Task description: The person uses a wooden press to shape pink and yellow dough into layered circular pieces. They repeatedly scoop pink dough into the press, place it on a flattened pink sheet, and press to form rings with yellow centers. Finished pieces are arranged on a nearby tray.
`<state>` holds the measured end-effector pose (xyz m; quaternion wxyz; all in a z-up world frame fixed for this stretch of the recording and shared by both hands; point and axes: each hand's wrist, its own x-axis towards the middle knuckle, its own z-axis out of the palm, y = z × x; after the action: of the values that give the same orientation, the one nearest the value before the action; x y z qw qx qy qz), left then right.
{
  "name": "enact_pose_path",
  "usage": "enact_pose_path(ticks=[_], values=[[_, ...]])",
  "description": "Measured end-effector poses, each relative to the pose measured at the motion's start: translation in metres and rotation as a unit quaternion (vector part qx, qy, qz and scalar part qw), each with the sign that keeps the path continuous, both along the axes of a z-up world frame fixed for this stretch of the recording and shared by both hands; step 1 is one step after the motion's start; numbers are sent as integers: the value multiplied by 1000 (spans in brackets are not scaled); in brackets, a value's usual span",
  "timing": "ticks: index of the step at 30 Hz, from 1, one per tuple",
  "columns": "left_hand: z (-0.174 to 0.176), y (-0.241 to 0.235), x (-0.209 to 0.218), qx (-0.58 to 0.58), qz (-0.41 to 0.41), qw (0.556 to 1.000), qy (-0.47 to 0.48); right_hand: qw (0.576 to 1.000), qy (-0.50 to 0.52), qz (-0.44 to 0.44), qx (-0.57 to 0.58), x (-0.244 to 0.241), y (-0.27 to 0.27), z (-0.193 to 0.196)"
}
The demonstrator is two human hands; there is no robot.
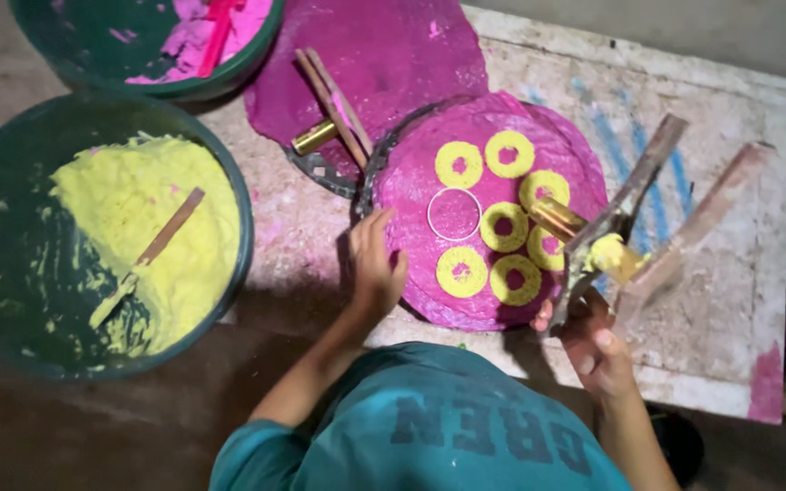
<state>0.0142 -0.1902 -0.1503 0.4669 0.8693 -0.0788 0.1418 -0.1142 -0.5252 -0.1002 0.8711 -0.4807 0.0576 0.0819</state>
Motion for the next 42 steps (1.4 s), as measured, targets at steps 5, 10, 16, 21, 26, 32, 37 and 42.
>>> enact_pose_path(ticks=[5, 10, 16, 21, 26, 32, 37, 42], values=[[18, -17, 51, 133, -155, 979, 15, 998, 22, -52, 36, -15, -5, -36], [15, -34, 59, 192, -175, 962, 88, 997, 42, -62, -32, -24, -4, -28], [33, -33, 92, -195, -227, 946, 123, 985, 62, 134, -89, 12, 4, 10], [64, -44, 120, -717, -476, 404, 310, 910, 245, 328, -62, 60, 20, 44], [65, -59, 131, -788, -437, 378, 213, 862, 273, 370, -216, 118, 0, 82], [25, -67, 168, -843, -373, 344, 179, 775, 262, 351, -455, 168, 10, 89], [-2, -50, 181, -841, -394, 339, 154, 732, 172, 351, -558, 177, 50, 89], [-18, -58, 168, -852, -376, 336, 143, 714, 203, 361, -564, 177, 61, 102]])
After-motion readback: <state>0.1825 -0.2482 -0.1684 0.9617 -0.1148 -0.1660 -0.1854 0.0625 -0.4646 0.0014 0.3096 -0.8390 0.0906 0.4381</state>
